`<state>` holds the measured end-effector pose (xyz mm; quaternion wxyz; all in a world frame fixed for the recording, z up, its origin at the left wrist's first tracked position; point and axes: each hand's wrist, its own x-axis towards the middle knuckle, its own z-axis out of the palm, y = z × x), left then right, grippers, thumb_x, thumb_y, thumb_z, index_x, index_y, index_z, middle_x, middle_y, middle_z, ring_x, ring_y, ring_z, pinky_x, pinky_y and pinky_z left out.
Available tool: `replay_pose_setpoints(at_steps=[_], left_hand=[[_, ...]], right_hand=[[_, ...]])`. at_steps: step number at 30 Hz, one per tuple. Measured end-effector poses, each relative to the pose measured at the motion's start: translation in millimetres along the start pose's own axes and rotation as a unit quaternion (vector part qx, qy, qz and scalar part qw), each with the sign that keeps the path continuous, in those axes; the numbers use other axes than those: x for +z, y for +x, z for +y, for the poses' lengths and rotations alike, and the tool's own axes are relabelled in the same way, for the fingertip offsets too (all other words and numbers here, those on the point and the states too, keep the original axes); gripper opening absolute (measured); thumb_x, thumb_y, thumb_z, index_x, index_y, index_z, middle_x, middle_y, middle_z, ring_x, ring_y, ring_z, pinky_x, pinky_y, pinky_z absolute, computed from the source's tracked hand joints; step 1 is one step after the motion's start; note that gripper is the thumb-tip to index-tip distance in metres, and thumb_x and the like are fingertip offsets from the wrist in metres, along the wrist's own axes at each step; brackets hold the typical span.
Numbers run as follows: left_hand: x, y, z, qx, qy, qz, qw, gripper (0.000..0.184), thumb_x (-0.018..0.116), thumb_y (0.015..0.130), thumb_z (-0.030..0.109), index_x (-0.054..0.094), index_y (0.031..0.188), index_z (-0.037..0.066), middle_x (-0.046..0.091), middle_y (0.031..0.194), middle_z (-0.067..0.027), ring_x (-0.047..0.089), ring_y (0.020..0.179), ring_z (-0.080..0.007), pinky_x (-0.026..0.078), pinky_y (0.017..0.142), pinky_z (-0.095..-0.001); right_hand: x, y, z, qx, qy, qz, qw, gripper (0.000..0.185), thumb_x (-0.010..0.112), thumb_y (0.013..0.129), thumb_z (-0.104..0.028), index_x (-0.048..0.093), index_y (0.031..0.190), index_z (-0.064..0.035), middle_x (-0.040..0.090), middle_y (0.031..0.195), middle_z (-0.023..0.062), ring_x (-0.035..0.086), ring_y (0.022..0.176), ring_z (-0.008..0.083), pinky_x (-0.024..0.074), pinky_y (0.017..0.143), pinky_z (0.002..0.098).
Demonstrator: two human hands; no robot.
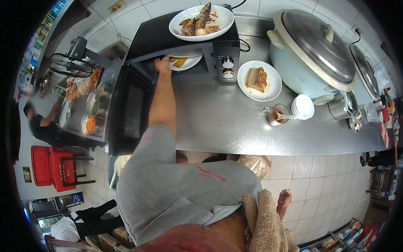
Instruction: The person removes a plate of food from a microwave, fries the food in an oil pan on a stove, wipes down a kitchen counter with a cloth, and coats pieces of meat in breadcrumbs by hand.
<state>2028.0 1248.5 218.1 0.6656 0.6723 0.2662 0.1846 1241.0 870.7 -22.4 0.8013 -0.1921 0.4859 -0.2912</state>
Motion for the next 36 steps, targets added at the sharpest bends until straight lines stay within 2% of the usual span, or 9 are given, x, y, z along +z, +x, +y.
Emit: replay_pose_setpoints(at_steps=[4, 6, 7, 9, 12, 24, 31, 33, 36], left_hand=[[8, 23, 0, -0.006, 0.190, -0.040, 0.981, 0.053, 0.065, 0.069, 0.030, 0.050, 0.112, 0.001, 0.038, 0.125, -0.0218, 0.042, 0.112, -0.0362, 0.037, 0.093, -0.0381], [14, 32, 4, 0.020, 0.274, -0.089, 0.957, 0.049, 0.062, 0.072, 0.027, 0.051, 0.113, 0.003, 0.043, 0.121, -0.0186, 0.046, 0.108, -0.0312, 0.039, 0.091, -0.0364], [16, 35, 5, 0.027, 0.293, -0.101, 0.950, 0.049, 0.062, 0.072, 0.027, 0.051, 0.113, 0.003, 0.044, 0.120, -0.0185, 0.047, 0.107, -0.0309, 0.039, 0.090, -0.0362], [19, 42, 3, 0.040, 0.323, -0.119, 0.938, 0.048, 0.061, 0.073, 0.026, 0.050, 0.113, 0.003, 0.044, 0.120, -0.0182, 0.047, 0.107, -0.0304, 0.039, 0.090, -0.0360], [15, 44, 1, 0.058, 0.345, -0.134, 0.927, 0.047, 0.061, 0.073, 0.025, 0.050, 0.113, 0.002, 0.045, 0.119, -0.0177, 0.047, 0.106, -0.0296, 0.040, 0.090, -0.0356], [12, 51, -11, 0.095, 0.368, -0.202, 0.903, 0.044, 0.058, 0.076, 0.020, 0.049, 0.115, 0.001, 0.048, 0.117, -0.0159, 0.050, 0.104, -0.0263, 0.041, 0.087, -0.0341], [-5, 79, 6, 0.034, 0.313, -0.398, 0.862, 0.042, 0.056, 0.078, 0.017, 0.048, 0.115, 0.000, 0.049, 0.116, -0.0148, 0.051, 0.103, -0.0244, 0.042, 0.086, -0.0332], [-7, 84, 11, 0.004, 0.298, -0.460, 0.836, 0.041, 0.056, 0.078, 0.016, 0.048, 0.116, 0.000, 0.050, 0.115, -0.0145, 0.051, 0.102, -0.0239, 0.042, 0.086, -0.0330], [-8, 89, 19, -0.029, 0.285, -0.530, 0.798, 0.041, 0.055, 0.079, 0.015, 0.048, 0.116, 0.000, 0.050, 0.115, -0.0141, 0.052, 0.102, -0.0231, 0.043, 0.085, -0.0326]], right_hand=[[-55, 52, 2, 0.028, 0.017, -0.093, 0.995, 0.019, 0.046, 0.079, -0.009, 0.042, 0.061, -0.0119, 0.043, 0.057, 0.0001, 0.040, 0.054, 0.0122, 0.0355, 0.045, 0.0215], [-77, 72, 1, 0.090, 0.010, -0.134, 0.987, 0.032, 0.040, 0.079, -0.033, 0.052, 0.067, -0.0057, 0.056, 0.068, 0.0138, 0.053, 0.061, 0.0296, 0.0452, 0.061, 0.0444], [-64, 60, 3, 0.088, 0.013, -0.133, 0.987, 0.032, 0.040, 0.079, -0.033, 0.052, 0.067, -0.0057, 0.056, 0.068, 0.0138, 0.053, 0.061, 0.0296, 0.0452, 0.061, 0.0444], [-19, 24, 4, 0.000, -0.045, -0.023, 0.999, 0.017, 0.046, 0.078, -0.007, 0.042, 0.062, -0.0115, 0.042, 0.057, -0.0002, 0.040, 0.054, 0.0119, 0.0334, 0.043, 0.0196], [-32, 35, 3, 0.032, -0.013, -0.089, 0.995, 0.017, 0.045, 0.079, -0.007, 0.042, 0.063, -0.0108, 0.043, 0.058, 0.0000, 0.042, 0.055, 0.0119, 0.0346, 0.043, 0.0197], [45, -7, -11, -0.038, -0.041, -0.064, 0.996, 0.012, 0.046, 0.078, -0.007, 0.045, 0.066, -0.0081, 0.047, 0.061, 0.0019, 0.046, 0.057, 0.0131, 0.0368, 0.045, 0.0200], [63, -22, -21, -0.066, -0.060, -0.053, 0.995, 0.011, 0.043, 0.075, -0.001, 0.045, 0.067, -0.0078, 0.047, 0.062, 0.0031, 0.046, 0.058, 0.0140, 0.0374, 0.046, 0.0203], [79, -32, -23, -0.070, -0.091, 0.015, 0.993, 0.011, 0.040, 0.075, -0.001, 0.045, 0.068, -0.0078, 0.046, 0.062, 0.0028, 0.046, 0.059, 0.0141, 0.0372, 0.046, 0.0197], [71, -23, -28, -0.059, -0.087, -0.049, 0.993, 0.011, 0.041, 0.075, 0.001, 0.045, 0.070, -0.0078, 0.045, 0.062, 0.0025, 0.046, 0.061, 0.0138, 0.0370, 0.046, 0.0194]])
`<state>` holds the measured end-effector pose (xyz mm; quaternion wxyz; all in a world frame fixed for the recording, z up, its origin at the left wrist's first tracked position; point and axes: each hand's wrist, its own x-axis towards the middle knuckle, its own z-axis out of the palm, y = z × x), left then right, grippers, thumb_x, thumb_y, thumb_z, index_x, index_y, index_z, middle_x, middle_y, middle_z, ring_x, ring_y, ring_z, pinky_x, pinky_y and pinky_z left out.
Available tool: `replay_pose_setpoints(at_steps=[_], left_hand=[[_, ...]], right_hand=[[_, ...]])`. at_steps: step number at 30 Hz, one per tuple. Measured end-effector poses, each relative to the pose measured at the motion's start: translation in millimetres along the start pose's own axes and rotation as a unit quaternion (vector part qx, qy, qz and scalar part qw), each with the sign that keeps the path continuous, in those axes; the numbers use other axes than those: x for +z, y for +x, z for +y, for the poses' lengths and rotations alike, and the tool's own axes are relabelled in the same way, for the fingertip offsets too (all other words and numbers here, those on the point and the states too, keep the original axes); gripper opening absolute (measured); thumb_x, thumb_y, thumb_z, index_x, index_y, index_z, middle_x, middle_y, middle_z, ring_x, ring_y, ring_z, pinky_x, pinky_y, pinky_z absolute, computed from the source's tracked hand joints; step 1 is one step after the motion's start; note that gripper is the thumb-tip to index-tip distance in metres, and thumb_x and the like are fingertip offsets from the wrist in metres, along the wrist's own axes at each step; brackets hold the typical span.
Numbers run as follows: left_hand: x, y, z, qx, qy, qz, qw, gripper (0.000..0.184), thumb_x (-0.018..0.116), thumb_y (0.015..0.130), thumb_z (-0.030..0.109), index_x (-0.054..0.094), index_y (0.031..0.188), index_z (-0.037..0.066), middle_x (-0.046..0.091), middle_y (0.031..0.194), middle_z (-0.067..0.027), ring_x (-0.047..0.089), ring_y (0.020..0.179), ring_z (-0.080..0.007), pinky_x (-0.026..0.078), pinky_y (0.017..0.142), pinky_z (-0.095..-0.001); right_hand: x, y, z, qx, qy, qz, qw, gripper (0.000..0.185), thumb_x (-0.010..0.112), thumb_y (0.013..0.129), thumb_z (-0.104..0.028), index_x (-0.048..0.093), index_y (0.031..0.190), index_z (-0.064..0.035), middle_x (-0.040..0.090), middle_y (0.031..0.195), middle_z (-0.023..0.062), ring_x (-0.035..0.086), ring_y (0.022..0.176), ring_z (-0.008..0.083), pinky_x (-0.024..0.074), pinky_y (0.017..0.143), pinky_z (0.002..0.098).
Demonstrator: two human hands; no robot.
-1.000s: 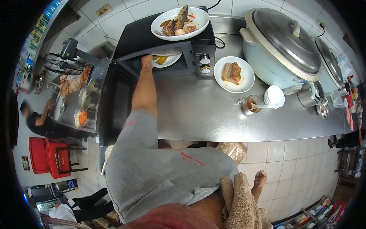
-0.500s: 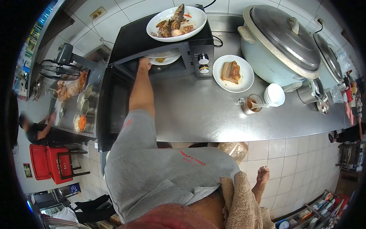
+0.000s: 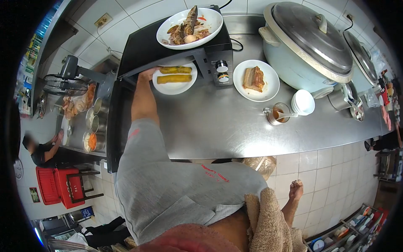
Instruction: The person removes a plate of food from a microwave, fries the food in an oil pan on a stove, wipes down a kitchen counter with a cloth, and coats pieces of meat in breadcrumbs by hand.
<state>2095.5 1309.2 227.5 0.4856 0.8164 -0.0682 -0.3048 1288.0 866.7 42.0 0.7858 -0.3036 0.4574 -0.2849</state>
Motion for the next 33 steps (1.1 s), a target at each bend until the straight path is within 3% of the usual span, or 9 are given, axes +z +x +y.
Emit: replay_pose_setpoints(at_steps=[10, 14, 17, 18, 20, 21, 26, 31, 33], left_hand=[[1, 18, -31, 0.015, -0.019, -0.151, 0.988, 0.038, 0.053, 0.081, 0.011, 0.047, 0.117, -0.001, 0.053, 0.113, -0.0125, 0.053, 0.100, -0.0203, 0.044, 0.084, -0.0313], [31, -50, 16, -0.086, -0.077, -0.249, 0.961, 0.037, 0.049, 0.082, 0.002, 0.045, 0.119, 0.001, 0.053, 0.111, -0.0110, 0.054, 0.099, -0.0186, 0.045, 0.083, -0.0304], [33, -48, 7, -0.079, -0.023, -0.262, 0.962, 0.039, 0.049, 0.082, 0.002, 0.043, 0.120, 0.002, 0.053, 0.111, -0.0102, 0.053, 0.099, -0.0192, 0.044, 0.085, -0.0312], [38, -53, 10, -0.079, -0.020, -0.266, 0.961, 0.039, 0.049, 0.082, 0.002, 0.043, 0.120, 0.002, 0.053, 0.111, -0.0102, 0.053, 0.099, -0.0192, 0.044, 0.085, -0.0312], [51, -72, 9, -0.077, -0.076, -0.274, 0.956, 0.041, 0.050, 0.081, 0.002, 0.041, 0.121, 0.002, 0.054, 0.109, -0.0098, 0.055, 0.097, -0.0190, 0.043, 0.085, -0.0302], [60, -79, 3, -0.079, -0.075, -0.278, 0.954, 0.041, 0.050, 0.081, 0.002, 0.041, 0.121, 0.002, 0.054, 0.109, -0.0098, 0.055, 0.097, -0.0190, 0.043, 0.085, -0.0302], [117, -106, -42, 0.021, -0.138, -0.099, 0.985, 0.038, 0.057, 0.078, 0.005, 0.048, 0.115, 0.000, 0.058, 0.099, -0.0079, 0.056, 0.086, -0.0151, 0.044, 0.078, -0.0277], [200, -159, -64, 0.052, -0.216, -0.024, 0.975, 0.035, 0.056, 0.077, 0.001, 0.049, 0.111, -0.003, 0.059, 0.094, -0.0085, 0.056, 0.079, -0.0140, 0.045, 0.071, -0.0263], [240, -163, -80, 0.062, -0.279, 0.066, 0.956, 0.033, 0.056, 0.077, 0.001, 0.050, 0.109, -0.004, 0.059, 0.093, -0.0092, 0.056, 0.081, -0.0147, 0.045, 0.070, -0.0256]], right_hand=[[29, -8, -10, -0.004, -0.021, 0.040, 0.999, 0.012, 0.044, 0.075, 0.004, 0.045, 0.072, -0.0074, 0.047, 0.063, 0.0029, 0.047, 0.057, 0.0138, 0.0365, 0.044, 0.0199], [29, -1, -8, 0.020, -0.019, 0.047, 0.999, 0.011, 0.044, 0.075, 0.004, 0.045, 0.072, -0.0075, 0.047, 0.063, 0.0031, 0.046, 0.057, 0.0136, 0.0365, 0.044, 0.0199], [31, -2, -7, 0.031, 0.013, 0.031, 0.999, 0.010, 0.046, 0.075, 0.003, 0.046, 0.075, -0.0064, 0.048, 0.064, 0.0034, 0.047, 0.058, 0.0137, 0.0367, 0.045, 0.0200], [38, -7, -6, 0.024, 0.004, 0.071, 0.997, 0.010, 0.046, 0.074, 0.003, 0.047, 0.078, -0.0058, 0.048, 0.065, 0.0034, 0.047, 0.058, 0.0139, 0.0366, 0.045, 0.0200], [37, -10, -5, 0.018, -0.005, 0.116, 0.993, 0.010, 0.047, 0.074, 0.003, 0.047, 0.080, -0.0052, 0.048, 0.065, 0.0035, 0.047, 0.059, 0.0141, 0.0365, 0.045, 0.0200], [28, -7, 0, 0.020, 0.011, 0.084, 0.996, 0.012, 0.048, 0.074, 0.003, 0.047, 0.083, -0.0048, 0.048, 0.066, 0.0035, 0.047, 0.060, 0.0144, 0.0363, 0.045, 0.0202], [8, 1, 10, 0.031, 0.042, -0.003, 0.999, 0.008, 0.047, 0.076, 0.000, 0.047, 0.074, -0.0077, 0.045, 0.063, 0.0021, 0.044, 0.058, 0.0136, 0.0338, 0.045, 0.0204], [-8, 6, 4, 0.029, 0.005, -0.016, 0.999, 0.011, 0.046, 0.075, 0.000, 0.045, 0.069, -0.0089, 0.043, 0.061, 0.0003, 0.042, 0.058, 0.0130, 0.0340, 0.047, 0.0209], [-23, 16, -2, 0.039, 0.003, -0.045, 0.998, 0.012, 0.046, 0.075, 0.001, 0.044, 0.069, -0.0090, 0.043, 0.061, 0.0001, 0.042, 0.057, 0.0128, 0.0342, 0.047, 0.0209]])
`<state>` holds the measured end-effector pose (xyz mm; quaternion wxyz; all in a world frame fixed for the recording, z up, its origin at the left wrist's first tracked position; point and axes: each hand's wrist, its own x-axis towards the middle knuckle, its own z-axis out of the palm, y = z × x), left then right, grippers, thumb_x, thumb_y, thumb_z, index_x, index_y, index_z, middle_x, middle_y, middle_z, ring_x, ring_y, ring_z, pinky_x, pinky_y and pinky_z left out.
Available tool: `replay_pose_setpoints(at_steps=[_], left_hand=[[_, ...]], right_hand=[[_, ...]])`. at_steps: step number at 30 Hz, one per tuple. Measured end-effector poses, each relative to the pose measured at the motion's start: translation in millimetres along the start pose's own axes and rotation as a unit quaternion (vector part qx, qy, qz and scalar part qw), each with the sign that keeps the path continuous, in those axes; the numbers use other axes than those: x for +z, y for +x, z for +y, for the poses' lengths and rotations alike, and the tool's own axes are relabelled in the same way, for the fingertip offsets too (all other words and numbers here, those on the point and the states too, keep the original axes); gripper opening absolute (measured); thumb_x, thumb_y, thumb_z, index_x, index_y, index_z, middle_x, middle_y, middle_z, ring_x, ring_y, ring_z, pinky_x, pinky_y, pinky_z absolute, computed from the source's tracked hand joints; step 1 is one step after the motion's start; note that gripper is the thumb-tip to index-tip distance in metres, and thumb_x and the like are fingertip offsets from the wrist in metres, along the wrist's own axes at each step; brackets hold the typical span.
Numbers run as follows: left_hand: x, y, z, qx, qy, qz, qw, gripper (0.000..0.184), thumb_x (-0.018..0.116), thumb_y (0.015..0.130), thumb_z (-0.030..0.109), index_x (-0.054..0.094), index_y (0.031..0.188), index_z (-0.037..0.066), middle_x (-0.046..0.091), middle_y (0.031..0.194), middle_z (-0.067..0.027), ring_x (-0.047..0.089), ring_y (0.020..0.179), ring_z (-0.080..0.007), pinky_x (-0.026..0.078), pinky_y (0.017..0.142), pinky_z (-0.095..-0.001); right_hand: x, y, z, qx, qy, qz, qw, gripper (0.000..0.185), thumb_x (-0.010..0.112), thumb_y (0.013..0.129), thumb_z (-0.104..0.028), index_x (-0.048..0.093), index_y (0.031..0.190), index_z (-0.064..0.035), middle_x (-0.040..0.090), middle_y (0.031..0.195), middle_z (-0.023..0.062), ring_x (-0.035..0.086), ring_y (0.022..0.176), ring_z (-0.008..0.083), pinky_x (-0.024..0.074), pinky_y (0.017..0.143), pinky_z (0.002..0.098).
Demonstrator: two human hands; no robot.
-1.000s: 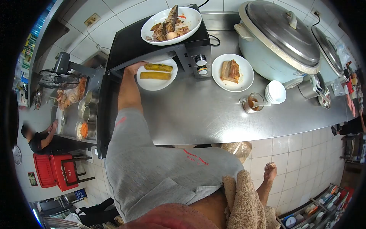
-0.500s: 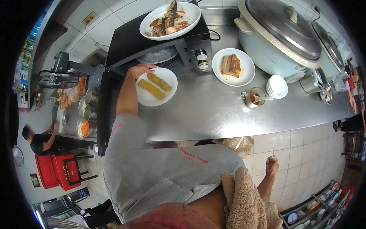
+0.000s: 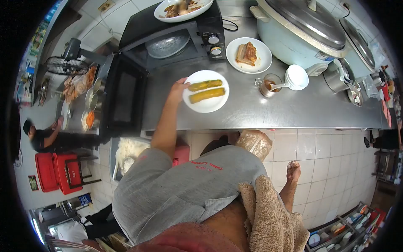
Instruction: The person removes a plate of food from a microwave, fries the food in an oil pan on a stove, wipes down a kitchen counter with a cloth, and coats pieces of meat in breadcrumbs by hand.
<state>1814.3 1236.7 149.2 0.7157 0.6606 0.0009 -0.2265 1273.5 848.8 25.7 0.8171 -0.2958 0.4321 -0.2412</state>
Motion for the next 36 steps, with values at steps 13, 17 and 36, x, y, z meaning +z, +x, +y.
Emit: replay_pose_setpoints(at_steps=[13, 17, 36], left_hand=[[-11, -247, 164, 0.490, 0.433, 0.609, 0.449, 0.024, 0.056, 0.071, 0.018, 0.057, 0.079, -0.004, 0.055, 0.078, -0.0186, 0.051, 0.076, -0.0336, 0.040, 0.072, -0.0425], [-183, -275, 143, 0.364, 0.182, 0.616, 0.674, 0.051, 0.044, 0.084, 0.043, 0.057, 0.095, -0.005, 0.058, 0.094, -0.0209, 0.054, 0.086, -0.0316, 0.040, 0.077, -0.0424], [67, -123, 84, 0.386, 0.206, 0.226, 0.870, 0.034, 0.060, 0.081, 0.025, 0.055, 0.091, -0.007, 0.059, 0.079, -0.0102, 0.054, 0.072, -0.0140, 0.043, 0.067, -0.0256]], right_hand=[[-68, -11, -24, 0.016, -0.021, 0.025, 0.999, 0.016, 0.045, 0.073, 0.002, 0.042, 0.065, -0.0113, 0.040, 0.058, -0.0020, 0.040, 0.054, 0.0111, 0.0341, 0.046, 0.0202], [-99, -21, -22, 0.040, -0.016, 0.011, 0.999, 0.015, 0.045, 0.073, 0.002, 0.043, 0.066, -0.0112, 0.040, 0.058, -0.0021, 0.040, 0.055, 0.0111, 0.0342, 0.046, 0.0211], [-86, -36, -55, -0.022, -0.019, 0.037, 0.999, 0.016, 0.046, 0.073, 0.008, 0.045, 0.070, -0.0085, 0.047, 0.065, 0.0000, 0.046, 0.059, 0.0113, 0.0393, 0.048, 0.0194]])
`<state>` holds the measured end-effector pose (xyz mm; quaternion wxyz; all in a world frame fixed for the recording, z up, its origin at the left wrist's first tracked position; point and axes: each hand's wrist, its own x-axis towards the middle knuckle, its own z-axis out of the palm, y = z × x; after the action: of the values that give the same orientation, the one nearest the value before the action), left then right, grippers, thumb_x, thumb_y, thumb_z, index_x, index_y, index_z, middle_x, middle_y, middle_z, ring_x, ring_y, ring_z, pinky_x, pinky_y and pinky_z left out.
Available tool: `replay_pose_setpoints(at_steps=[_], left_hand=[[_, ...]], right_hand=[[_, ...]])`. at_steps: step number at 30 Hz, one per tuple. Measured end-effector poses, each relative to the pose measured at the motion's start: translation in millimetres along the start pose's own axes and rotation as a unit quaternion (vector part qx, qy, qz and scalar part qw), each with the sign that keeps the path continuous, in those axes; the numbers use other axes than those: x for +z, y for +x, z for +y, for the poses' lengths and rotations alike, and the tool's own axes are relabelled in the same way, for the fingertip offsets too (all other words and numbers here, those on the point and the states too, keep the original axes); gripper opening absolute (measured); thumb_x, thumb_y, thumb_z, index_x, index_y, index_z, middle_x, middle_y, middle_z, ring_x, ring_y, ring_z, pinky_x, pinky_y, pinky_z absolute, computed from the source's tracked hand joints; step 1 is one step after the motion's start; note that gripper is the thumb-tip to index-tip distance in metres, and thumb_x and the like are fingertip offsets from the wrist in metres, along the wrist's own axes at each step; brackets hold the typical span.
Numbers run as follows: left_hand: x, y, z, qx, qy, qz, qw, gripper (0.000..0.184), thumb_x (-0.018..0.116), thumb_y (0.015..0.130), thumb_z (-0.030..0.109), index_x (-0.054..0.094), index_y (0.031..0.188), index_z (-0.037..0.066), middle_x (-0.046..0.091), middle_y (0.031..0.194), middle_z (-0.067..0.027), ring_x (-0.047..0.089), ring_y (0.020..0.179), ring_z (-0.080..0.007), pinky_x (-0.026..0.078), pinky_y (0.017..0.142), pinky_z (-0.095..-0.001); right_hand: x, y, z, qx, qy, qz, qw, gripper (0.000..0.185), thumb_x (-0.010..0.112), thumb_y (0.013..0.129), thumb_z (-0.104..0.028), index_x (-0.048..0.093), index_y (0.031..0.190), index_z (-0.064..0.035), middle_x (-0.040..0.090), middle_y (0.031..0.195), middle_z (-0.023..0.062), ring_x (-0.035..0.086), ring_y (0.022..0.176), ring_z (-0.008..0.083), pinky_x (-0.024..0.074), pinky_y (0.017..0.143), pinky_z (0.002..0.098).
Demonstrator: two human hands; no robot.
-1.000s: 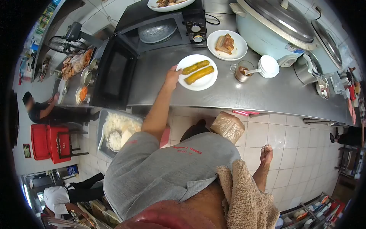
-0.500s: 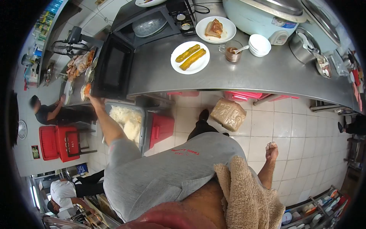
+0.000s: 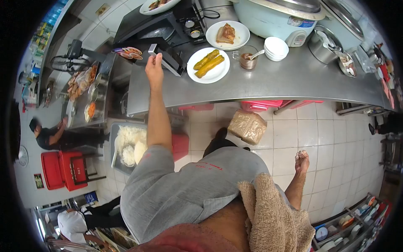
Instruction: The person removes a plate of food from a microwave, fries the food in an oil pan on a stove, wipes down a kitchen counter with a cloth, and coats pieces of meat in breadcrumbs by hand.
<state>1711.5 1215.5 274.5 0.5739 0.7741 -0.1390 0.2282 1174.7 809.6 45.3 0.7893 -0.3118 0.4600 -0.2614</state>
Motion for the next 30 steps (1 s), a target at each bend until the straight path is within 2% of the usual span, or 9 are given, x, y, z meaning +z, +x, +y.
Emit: replay_pose_setpoints(at_steps=[18, 20, 22, 23, 24, 27, 28, 29, 30], left_hand=[[101, 94, -50, 0.123, 0.063, -0.001, 0.990, 0.031, 0.062, 0.076, 0.021, 0.058, 0.094, -0.005, 0.056, 0.070, -0.0131, 0.054, 0.060, -0.0232, 0.043, 0.059, -0.0342], [94, 66, -58, 0.163, 0.111, 0.097, 0.976, 0.036, 0.057, 0.079, 0.024, 0.055, 0.098, -0.006, 0.055, 0.070, -0.0141, 0.054, 0.061, -0.0265, 0.043, 0.060, -0.0376], [87, 34, -144, 0.249, 0.243, -0.041, 0.937, 0.038, 0.052, 0.082, 0.028, 0.054, 0.097, -0.007, 0.057, 0.073, -0.0161, 0.056, 0.066, -0.0295, 0.044, 0.063, -0.0403], [71, 9, -113, -0.061, 0.201, -0.245, 0.947, 0.033, 0.052, 0.081, 0.028, 0.056, 0.087, -0.004, 0.058, 0.069, -0.0155, 0.058, 0.060, -0.0261, 0.046, 0.058, -0.0374], [60, 2, -69, -0.173, 0.155, -0.393, 0.890, 0.030, 0.052, 0.081, 0.026, 0.056, 0.078, -0.003, 0.057, 0.059, -0.0123, 0.055, 0.047, -0.0200, 0.045, 0.047, -0.0321], [74, -18, -70, -0.269, 0.072, -0.415, 0.866, 0.029, 0.064, 0.075, 0.025, 0.056, 0.078, -0.003, 0.054, 0.053, -0.0070, 0.050, 0.039, -0.0137, 0.036, 0.031, -0.0274], [78, -21, -84, -0.334, 0.107, -0.385, 0.854, 0.025, 0.061, 0.077, 0.019, 0.055, 0.085, -0.004, 0.058, 0.065, -0.0096, 0.056, 0.049, -0.0160, 0.045, 0.040, -0.0276], [75, -31, -84, -0.363, -0.186, -0.349, 0.844, 0.021, 0.057, 0.078, 0.012, 0.052, 0.092, -0.003, 0.058, 0.086, -0.0132, 0.060, 0.070, -0.0199, 0.052, 0.058, -0.0306], [73, -32, -88, -0.377, -0.208, -0.327, 0.841, 0.026, 0.053, 0.079, 0.007, 0.045, 0.101, -0.003, 0.050, 0.104, -0.0157, 0.054, 0.093, -0.0250, 0.049, 0.077, -0.0375]], right_hand=[[-9, -74, 91, -0.038, 0.093, 0.103, 0.990, 0.007, 0.046, 0.081, -0.003, 0.049, 0.079, -0.0091, 0.052, 0.069, 0.0016, 0.049, 0.064, 0.0142, 0.0398, 0.050, 0.0224], [-3, -81, 95, -0.044, 0.113, 0.125, 0.985, 0.004, 0.047, 0.082, -0.005, 0.049, 0.081, -0.0087, 0.053, 0.071, 0.0018, 0.050, 0.064, 0.0145, 0.0391, 0.050, 0.0222], [5, -82, 101, -0.058, 0.144, 0.149, 0.977, 0.003, 0.048, 0.082, -0.007, 0.050, 0.082, -0.0083, 0.054, 0.072, 0.0020, 0.050, 0.065, 0.0147, 0.0385, 0.050, 0.0219], [20, -88, 98, -0.051, 0.141, 0.177, 0.973, 0.003, 0.047, 0.082, -0.010, 0.049, 0.081, -0.0088, 0.052, 0.070, 0.0014, 0.049, 0.063, 0.0137, 0.0378, 0.049, 0.0218], [32, -97, 96, -0.053, 0.145, 0.213, 0.965, 0.005, 0.047, 0.083, -0.012, 0.049, 0.079, -0.0094, 0.050, 0.068, 0.0008, 0.048, 0.061, 0.0128, 0.0371, 0.048, 0.0217], [26, -96, 98, -0.079, 0.105, 0.147, 0.980, 0.016, 0.046, 0.083, -0.018, 0.045, 0.068, -0.0143, 0.043, 0.058, -0.0023, 0.042, 0.052, 0.0100, 0.0346, 0.045, 0.0241], [29, -94, 95, -0.067, 0.108, 0.165, 0.978, 0.018, 0.045, 0.079, -0.012, 0.042, 0.062, -0.0154, 0.041, 0.055, -0.0025, 0.041, 0.048, 0.0101, 0.0330, 0.043, 0.0240], [42, -103, 92, -0.094, 0.099, 0.172, 0.976, 0.017, 0.044, 0.074, -0.006, 0.041, 0.060, -0.0153, 0.042, 0.054, -0.0020, 0.041, 0.048, 0.0102, 0.0325, 0.043, 0.0240], [44, -105, 91, -0.088, 0.102, 0.189, 0.973, 0.016, 0.042, 0.071, -0.005, 0.042, 0.059, -0.0148, 0.042, 0.054, -0.0013, 0.041, 0.047, 0.0105, 0.0325, 0.042, 0.0243]])
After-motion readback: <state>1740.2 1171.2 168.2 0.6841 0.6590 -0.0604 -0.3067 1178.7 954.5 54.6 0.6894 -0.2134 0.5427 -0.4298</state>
